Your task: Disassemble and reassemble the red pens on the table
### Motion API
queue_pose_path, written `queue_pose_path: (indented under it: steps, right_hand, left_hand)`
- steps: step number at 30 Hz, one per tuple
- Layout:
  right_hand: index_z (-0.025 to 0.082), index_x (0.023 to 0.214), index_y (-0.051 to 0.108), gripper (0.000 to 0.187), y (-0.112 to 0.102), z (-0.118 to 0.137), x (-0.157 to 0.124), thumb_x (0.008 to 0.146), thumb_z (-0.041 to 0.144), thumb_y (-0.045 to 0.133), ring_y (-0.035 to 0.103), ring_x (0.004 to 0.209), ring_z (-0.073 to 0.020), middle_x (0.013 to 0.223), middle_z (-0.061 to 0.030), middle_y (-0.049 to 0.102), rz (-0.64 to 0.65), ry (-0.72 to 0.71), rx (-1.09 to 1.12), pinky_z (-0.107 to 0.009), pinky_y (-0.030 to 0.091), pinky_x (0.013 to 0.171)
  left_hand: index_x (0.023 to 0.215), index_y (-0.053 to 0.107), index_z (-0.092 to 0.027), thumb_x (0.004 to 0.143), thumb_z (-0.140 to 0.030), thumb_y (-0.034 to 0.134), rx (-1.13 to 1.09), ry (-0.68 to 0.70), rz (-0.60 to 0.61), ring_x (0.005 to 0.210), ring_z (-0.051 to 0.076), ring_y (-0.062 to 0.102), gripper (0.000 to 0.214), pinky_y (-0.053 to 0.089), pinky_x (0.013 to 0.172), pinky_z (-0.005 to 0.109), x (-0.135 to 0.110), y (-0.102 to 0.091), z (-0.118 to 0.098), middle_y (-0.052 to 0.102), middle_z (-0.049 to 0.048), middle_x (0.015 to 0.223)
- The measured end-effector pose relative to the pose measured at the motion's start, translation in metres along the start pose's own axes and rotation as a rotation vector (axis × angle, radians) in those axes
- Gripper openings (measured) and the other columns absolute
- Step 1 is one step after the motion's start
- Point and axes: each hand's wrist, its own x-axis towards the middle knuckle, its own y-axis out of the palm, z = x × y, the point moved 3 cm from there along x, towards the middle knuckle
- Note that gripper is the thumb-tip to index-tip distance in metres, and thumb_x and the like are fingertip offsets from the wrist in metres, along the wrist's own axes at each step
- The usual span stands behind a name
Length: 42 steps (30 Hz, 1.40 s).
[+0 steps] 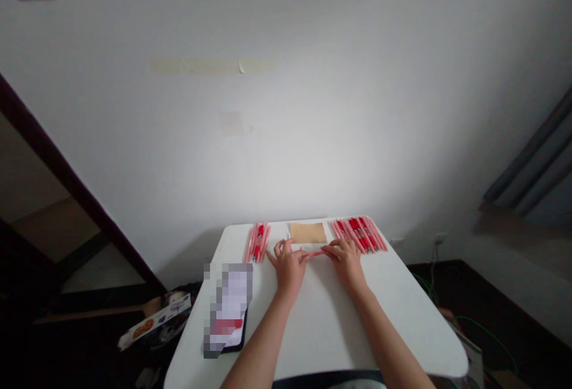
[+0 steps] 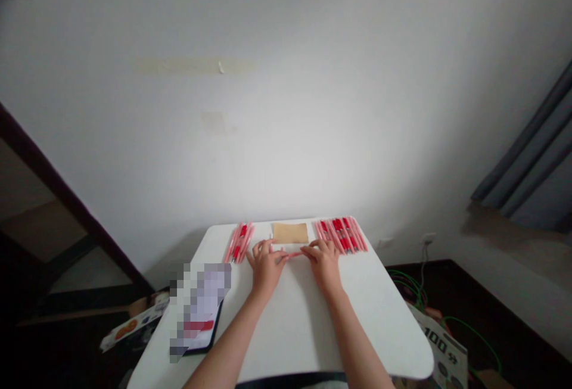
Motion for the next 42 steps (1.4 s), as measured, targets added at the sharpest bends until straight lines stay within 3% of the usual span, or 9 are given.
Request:
queue_pose_path:
  steps: [13, 19, 36, 42]
  right_hand:
    - [0.031, 0.104, 0.072, 0.031, 0.0014, 0.0001, 0.0002, 0.094, 0.038, 0.043, 0.050, 0.096, -0.0256, 0.095, -0.0079, 0.065, 0.038, 0.019, 0.040, -0.038, 0.036, 0.082]
    - [0.024, 0.107, 0.068, 0.028, 0.0029, 0.0002, 0.0037, 0.093, 0.033, 0.045, 0.051, 0.098, -0.0259, 0.096, -0.0085, 0.067, -0.014, 0.019, 0.049, -0.038, 0.037, 0.083]
    - [0.022, 0.092, 0.069, 0.040, 0.0047, -0.0044, 0.0042, 0.092, 0.052, 0.043, 0.054, 0.095, -0.0251, 0.092, -0.0092, 0.069, -0.039, 0.071, 0.160, -0.037, 0.038, 0.083]
    - [0.021, 0.090, 0.069, 0.040, 0.0012, -0.0083, 0.0028, 0.092, 0.050, 0.042, 0.052, 0.094, -0.0257, 0.092, -0.0096, 0.069, -0.094, 0.123, 0.129, -0.038, 0.036, 0.084]
  left_hand:
    - [0.080, 0.075, -0.033, 0.072, -0.027, 0.073, 0.025, 0.029, 0.006, 0.122, 0.029, 0.040, 0.010, 0.015, 0.107, 0.067, -0.0017, 0.0024, -0.0001, 0.059, 0.0023, 0.123]
    - [0.079, 0.075, -0.031, 0.073, -0.027, 0.072, 0.025, 0.045, 0.002, 0.123, 0.029, 0.039, 0.008, 0.014, 0.108, 0.067, -0.0019, 0.0032, 0.0002, 0.059, 0.0033, 0.124]
    - [0.080, 0.074, -0.033, 0.073, -0.030, 0.072, 0.055, 0.051, 0.006, 0.124, 0.029, 0.040, 0.009, 0.015, 0.107, 0.069, -0.0030, 0.0061, 0.0006, 0.058, 0.0018, 0.124]
    - [0.076, 0.071, -0.026, 0.077, -0.025, 0.066, 0.076, 0.057, -0.035, 0.123, 0.027, 0.041, 0.004, 0.019, 0.108, 0.064, -0.0029, 0.0018, -0.0020, 0.058, 0.0043, 0.123]
